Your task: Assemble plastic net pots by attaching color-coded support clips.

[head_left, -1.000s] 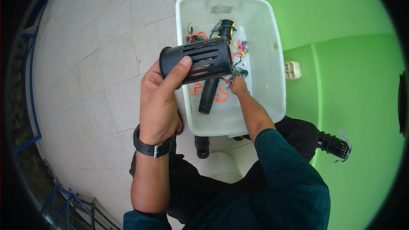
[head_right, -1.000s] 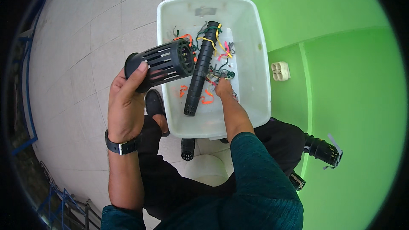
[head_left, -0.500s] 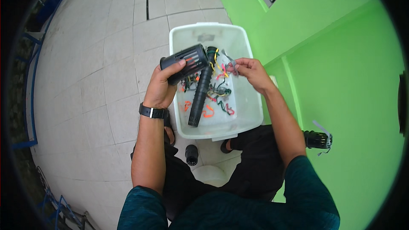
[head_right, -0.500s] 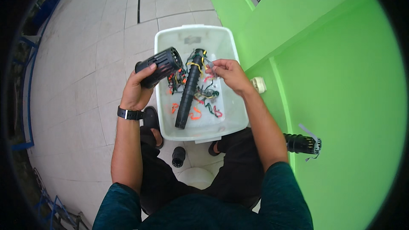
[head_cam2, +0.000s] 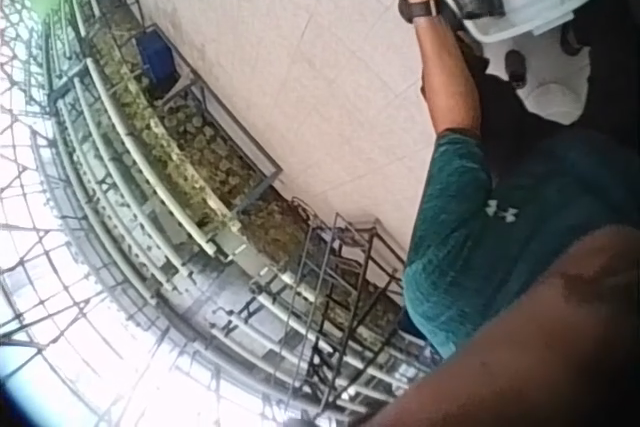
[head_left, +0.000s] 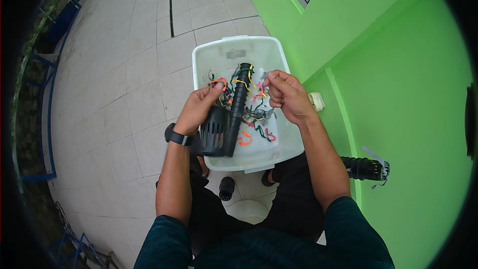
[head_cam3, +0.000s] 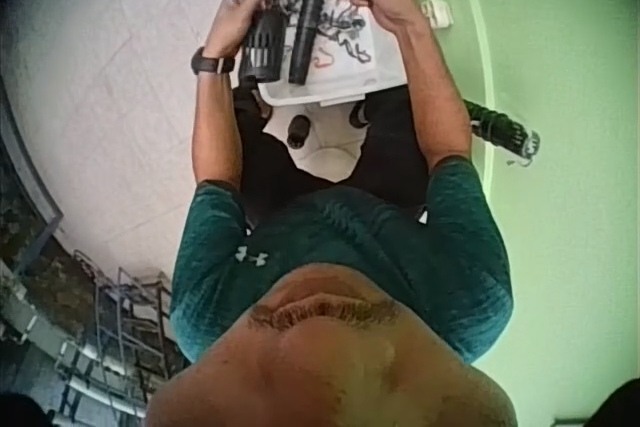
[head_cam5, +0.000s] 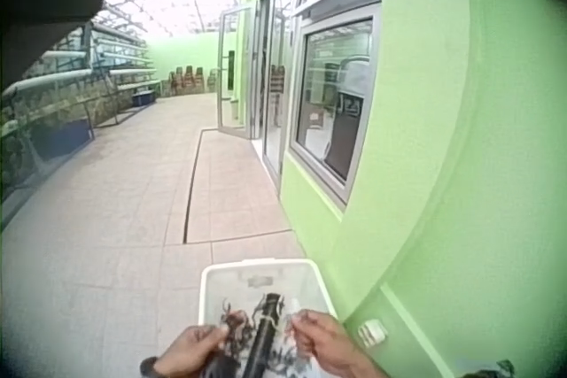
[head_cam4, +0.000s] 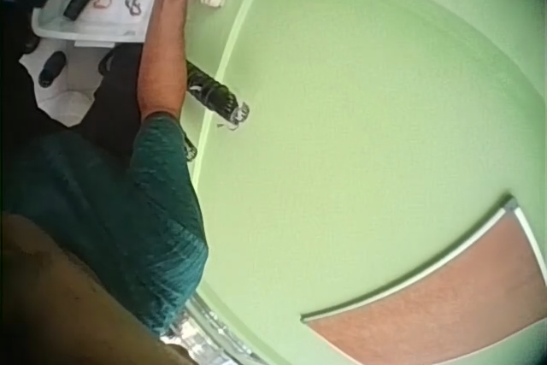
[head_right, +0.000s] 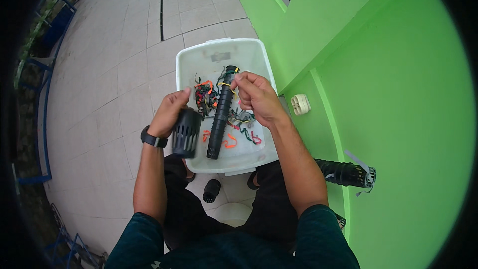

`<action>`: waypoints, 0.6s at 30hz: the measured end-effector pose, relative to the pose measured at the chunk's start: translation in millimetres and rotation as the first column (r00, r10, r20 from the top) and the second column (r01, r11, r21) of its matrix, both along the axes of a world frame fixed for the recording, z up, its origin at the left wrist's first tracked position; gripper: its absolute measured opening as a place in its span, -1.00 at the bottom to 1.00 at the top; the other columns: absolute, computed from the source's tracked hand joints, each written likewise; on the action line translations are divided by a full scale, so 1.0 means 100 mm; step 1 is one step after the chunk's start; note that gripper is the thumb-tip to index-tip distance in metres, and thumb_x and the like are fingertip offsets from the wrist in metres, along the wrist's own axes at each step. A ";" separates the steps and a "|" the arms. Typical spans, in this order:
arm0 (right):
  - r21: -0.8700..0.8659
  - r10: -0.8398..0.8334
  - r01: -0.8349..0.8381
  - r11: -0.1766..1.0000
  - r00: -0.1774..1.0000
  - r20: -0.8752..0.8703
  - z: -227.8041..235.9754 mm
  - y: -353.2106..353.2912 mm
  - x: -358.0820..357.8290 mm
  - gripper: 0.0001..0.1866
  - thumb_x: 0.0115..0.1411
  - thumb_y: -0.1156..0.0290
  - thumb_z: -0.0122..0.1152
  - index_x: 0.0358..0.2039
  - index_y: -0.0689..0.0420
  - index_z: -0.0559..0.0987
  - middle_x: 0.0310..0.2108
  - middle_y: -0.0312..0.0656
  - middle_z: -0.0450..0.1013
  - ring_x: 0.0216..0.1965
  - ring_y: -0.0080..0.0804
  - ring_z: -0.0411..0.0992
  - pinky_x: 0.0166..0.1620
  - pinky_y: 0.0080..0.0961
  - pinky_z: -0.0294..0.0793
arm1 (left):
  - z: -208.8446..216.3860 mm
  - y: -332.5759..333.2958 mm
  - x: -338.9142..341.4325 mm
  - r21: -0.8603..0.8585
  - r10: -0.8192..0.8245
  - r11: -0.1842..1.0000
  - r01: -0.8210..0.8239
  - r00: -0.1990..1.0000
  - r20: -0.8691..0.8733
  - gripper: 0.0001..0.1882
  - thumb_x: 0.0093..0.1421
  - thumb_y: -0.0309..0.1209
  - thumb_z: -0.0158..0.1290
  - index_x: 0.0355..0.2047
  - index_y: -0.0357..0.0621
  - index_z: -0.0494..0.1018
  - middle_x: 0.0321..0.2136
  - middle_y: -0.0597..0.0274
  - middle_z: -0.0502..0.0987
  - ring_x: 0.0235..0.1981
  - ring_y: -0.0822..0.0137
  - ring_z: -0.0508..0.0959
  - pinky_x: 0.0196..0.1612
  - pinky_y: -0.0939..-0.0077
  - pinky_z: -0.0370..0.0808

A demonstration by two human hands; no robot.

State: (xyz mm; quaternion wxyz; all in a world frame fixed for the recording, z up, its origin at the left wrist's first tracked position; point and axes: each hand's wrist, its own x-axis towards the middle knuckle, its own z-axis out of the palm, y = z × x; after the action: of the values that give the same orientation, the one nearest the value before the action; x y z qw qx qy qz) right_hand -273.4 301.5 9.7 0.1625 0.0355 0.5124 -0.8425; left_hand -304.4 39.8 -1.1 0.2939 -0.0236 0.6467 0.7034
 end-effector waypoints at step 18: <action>0.415 0.038 0.033 0.909 0.986 -0.161 -0.09 0.02 -0.05 -0.80 0.31 0.37 0.20 -0.17 0.22 0.61 -0.45 -0.39 0.52 -0.38 -0.75 0.35 -0.29 -0.69 0.33 | -0.24 0.28 -0.12 0.132 0.270 0.954 -0.270 0.963 0.019 -0.59 0.36 -0.10 0.03 -0.24 -0.27 0.58 -0.31 0.19 0.61 -0.33 0.43 0.58 -0.24 0.53 0.53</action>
State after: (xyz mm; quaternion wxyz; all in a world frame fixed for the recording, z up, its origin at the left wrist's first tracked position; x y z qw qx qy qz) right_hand -278.2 303.7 0.7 0.1092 -0.0017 0.6920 -0.7136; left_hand -316.8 67.7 -25.1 0.1962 -0.0924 0.5887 0.7787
